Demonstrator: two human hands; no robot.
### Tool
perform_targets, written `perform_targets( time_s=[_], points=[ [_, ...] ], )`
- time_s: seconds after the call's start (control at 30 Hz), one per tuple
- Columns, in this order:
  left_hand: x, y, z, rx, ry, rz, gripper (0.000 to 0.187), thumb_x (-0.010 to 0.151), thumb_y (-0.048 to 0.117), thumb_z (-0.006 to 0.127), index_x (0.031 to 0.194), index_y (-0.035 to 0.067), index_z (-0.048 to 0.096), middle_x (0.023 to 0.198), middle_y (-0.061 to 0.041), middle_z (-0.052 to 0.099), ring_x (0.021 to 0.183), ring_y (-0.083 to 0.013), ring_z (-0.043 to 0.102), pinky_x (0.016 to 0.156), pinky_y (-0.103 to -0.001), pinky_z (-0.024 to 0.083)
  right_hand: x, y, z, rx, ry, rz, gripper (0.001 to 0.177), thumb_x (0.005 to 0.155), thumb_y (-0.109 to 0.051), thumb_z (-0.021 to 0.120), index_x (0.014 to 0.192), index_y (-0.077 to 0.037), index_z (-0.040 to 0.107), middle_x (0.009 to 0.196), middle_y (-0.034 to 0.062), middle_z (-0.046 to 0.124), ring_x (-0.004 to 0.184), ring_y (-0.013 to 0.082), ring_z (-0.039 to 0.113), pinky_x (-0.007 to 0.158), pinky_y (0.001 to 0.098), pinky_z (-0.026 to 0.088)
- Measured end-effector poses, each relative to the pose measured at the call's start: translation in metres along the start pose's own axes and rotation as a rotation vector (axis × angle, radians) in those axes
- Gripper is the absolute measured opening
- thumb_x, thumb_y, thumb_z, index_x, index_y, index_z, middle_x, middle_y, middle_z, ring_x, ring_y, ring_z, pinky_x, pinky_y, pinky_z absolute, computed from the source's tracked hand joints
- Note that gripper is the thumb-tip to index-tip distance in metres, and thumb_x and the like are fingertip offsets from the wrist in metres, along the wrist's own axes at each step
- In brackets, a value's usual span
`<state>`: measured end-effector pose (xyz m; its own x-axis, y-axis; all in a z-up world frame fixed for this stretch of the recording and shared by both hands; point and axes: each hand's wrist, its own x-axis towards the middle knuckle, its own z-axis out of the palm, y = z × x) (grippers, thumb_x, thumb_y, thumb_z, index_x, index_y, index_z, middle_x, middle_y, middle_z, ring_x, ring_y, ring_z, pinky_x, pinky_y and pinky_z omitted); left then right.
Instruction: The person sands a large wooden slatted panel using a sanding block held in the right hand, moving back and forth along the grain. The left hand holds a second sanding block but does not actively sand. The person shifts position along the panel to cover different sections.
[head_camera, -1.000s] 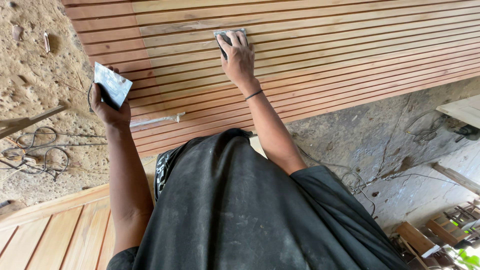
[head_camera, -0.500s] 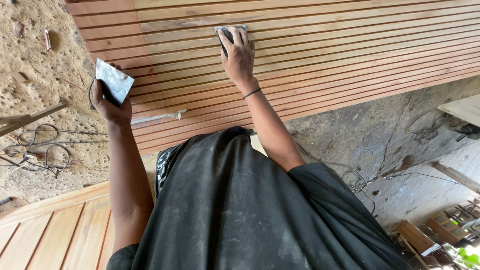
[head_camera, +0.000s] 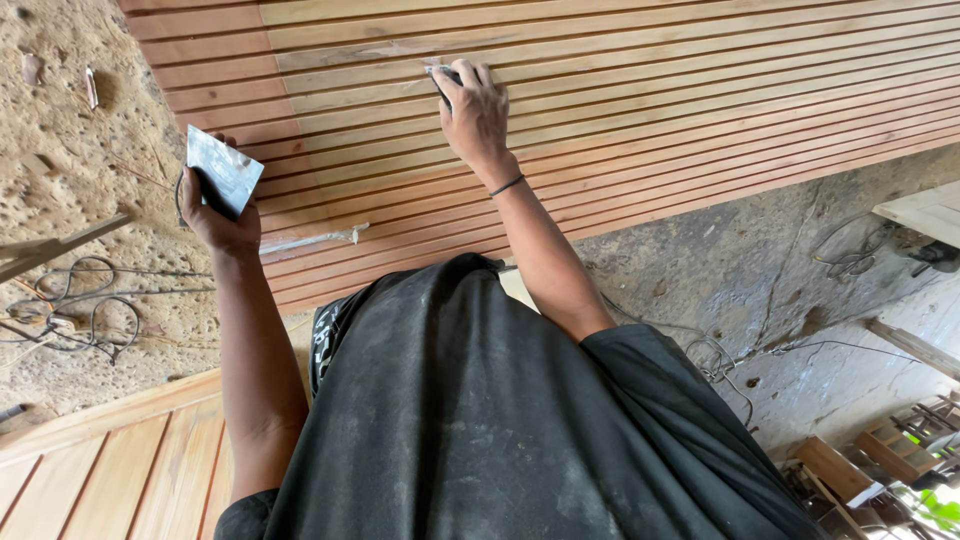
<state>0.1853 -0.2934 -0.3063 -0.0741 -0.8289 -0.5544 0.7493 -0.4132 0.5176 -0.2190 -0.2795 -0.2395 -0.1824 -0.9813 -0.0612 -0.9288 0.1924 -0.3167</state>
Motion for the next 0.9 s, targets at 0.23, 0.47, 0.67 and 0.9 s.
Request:
perform_targets(
  time_s=[0.23,0.47,0.67,0.9],
  points=[
    [0.001,-0.001,0.005,-0.015,-0.036,0.001,0.057,0.104,0.038,0.049,0.15,0.004,0.05,0.143,-0.014,0.063,0.137,-0.0284,0.061,0.117,-0.042,0.051,0.013,0.001,0.004,-0.101,0.051,0.243,0.031,0.092,-0.02,0.068,0.123,-0.014,0.071,0.113,0.0033,0.067,0.106,0.0255,0.062,0.079,0.0478,0.056],
    [-0.003,0.002,-0.002,-0.014,-0.099,-0.014,0.056,0.107,0.037,0.047,0.15,0.001,0.051,0.143,-0.015,0.063,0.136,-0.0288,0.06,0.118,-0.041,0.05,0.001,-0.049,0.029,-0.052,0.034,0.291,0.029,0.093,-0.024,0.065,0.12,-0.014,0.068,0.116,0.0069,0.067,0.108,0.0326,0.062,0.077,0.0496,0.056],
    [-0.004,-0.001,0.008,-0.026,-0.028,-0.053,0.056,0.106,0.038,0.046,0.148,0.001,0.053,0.141,-0.015,0.065,0.133,-0.0303,0.064,0.115,-0.041,0.053,0.011,-0.071,0.034,0.002,0.037,0.258,0.026,0.094,-0.023,0.064,0.117,-0.015,0.068,0.117,0.0085,0.068,0.109,0.0311,0.064,0.082,0.0466,0.057],
    [-0.03,-0.016,0.071,0.137,-0.219,-0.103,0.057,0.109,0.043,0.048,0.145,0.0,0.056,0.13,-0.019,0.067,0.12,-0.0338,0.065,0.112,-0.043,0.055,-0.016,-0.059,-0.008,0.727,0.098,-0.193,0.038,0.1,-0.002,0.053,0.136,-0.012,0.061,0.133,0.0053,0.068,0.115,0.025,0.069,0.103,0.0369,0.056]
  ],
)
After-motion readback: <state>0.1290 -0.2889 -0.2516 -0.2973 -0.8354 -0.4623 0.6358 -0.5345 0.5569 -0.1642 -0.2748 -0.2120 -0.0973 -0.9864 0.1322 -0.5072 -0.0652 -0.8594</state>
